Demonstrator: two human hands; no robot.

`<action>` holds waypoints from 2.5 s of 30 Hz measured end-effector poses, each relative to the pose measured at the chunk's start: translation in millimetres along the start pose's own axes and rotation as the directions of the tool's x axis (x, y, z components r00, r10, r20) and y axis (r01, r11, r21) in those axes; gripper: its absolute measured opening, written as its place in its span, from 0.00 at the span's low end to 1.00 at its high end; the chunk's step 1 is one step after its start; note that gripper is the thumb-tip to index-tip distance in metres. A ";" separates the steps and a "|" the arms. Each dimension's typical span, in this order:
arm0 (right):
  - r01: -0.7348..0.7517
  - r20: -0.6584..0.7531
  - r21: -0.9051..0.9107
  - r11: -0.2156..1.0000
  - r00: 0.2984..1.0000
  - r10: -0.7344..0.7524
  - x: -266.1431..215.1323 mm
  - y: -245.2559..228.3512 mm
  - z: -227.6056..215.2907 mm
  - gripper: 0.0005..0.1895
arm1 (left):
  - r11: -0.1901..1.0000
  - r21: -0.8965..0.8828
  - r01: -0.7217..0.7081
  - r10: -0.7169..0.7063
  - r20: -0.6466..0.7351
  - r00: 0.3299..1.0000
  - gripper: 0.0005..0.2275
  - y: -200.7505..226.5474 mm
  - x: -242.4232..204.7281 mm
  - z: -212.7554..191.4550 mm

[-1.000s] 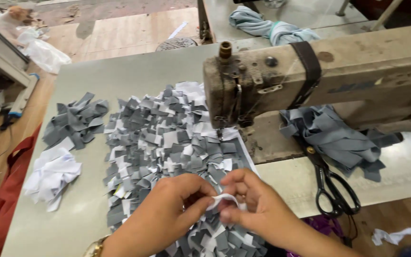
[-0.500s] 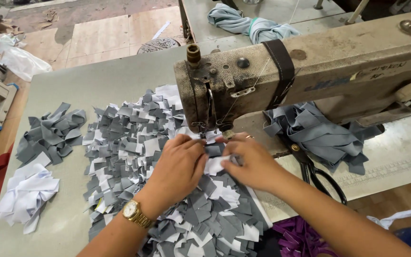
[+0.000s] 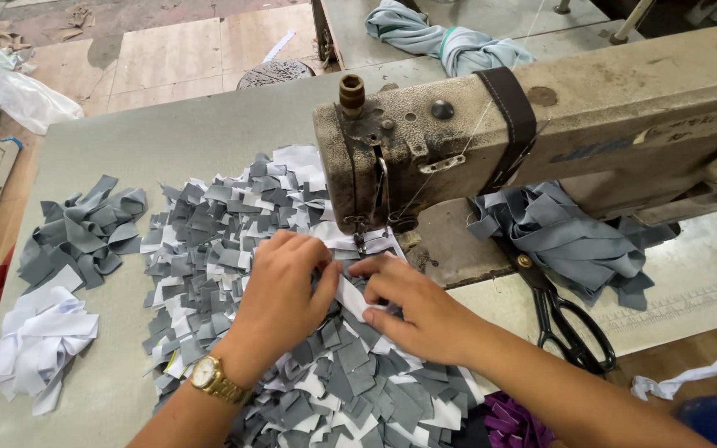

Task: Sewing small fabric scraps onto a base material to create a textured mat using an industrial sewing machine

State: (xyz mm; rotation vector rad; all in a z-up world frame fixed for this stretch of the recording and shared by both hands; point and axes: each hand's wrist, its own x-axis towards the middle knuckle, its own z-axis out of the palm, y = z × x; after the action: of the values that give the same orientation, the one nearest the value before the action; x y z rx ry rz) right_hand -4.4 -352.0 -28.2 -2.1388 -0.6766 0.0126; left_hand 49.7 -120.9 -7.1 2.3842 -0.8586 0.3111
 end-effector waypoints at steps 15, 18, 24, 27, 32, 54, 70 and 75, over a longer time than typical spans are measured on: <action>0.126 0.001 -0.066 0.990 0.992 -0.127 -18.7 1.6 -5.7 0.03 | 0.972 -0.089 -0.215 0.233 0.314 0.920 0.18 -5.4 1.6 -3.1; 0.079 -0.077 -0.013 0.997 0.994 -0.080 -12.4 13.1 -12.3 0.05 | 0.976 -0.204 -0.076 0.146 0.354 0.924 0.18 3.5 7.3 -22.6; -0.057 -0.144 0.013 0.998 0.988 0.058 7.0 12.9 -21.5 0.07 | 0.978 -0.195 0.070 0.020 0.427 0.904 0.10 10.1 16.3 -26.2; -0.275 -0.191 -0.036 0.961 0.945 0.264 14.1 19.5 -26.1 0.15 | 0.972 -0.179 0.151 -0.067 0.405 0.912 0.09 2.0 17.2 -13.4; -0.460 -0.223 0.256 0.850 0.828 0.515 23.8 57.7 -22.0 0.12 | 0.949 -0.158 0.274 -0.211 0.327 0.921 0.10 -10.2 21.5 0.4; -0.417 -0.442 -0.373 0.829 0.865 0.236 27.5 69.7 1.2 0.20 | 0.989 -0.131 0.065 -0.044 0.162 0.986 0.14 -10.6 6.9 18.0; -0.036 -0.011 -0.780 0.625 0.999 0.043 18.6 76.6 5.1 0.16 | 0.823 0.152 -0.547 0.551 0.019 0.834 0.18 1.6 -3.0 13.4; -0.090 -0.060 -0.753 0.652 0.996 0.068 14.9 95.1 8.6 0.15 | 0.883 0.097 -0.459 0.442 0.158 0.883 0.20 -23.8 -7.8 25.0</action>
State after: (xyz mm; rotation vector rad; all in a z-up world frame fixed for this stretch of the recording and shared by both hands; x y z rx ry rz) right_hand 50.2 -383.8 -101.4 -2.9765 -0.6301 -0.3074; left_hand 59.6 -116.9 -40.9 2.3173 -1.5056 0.4044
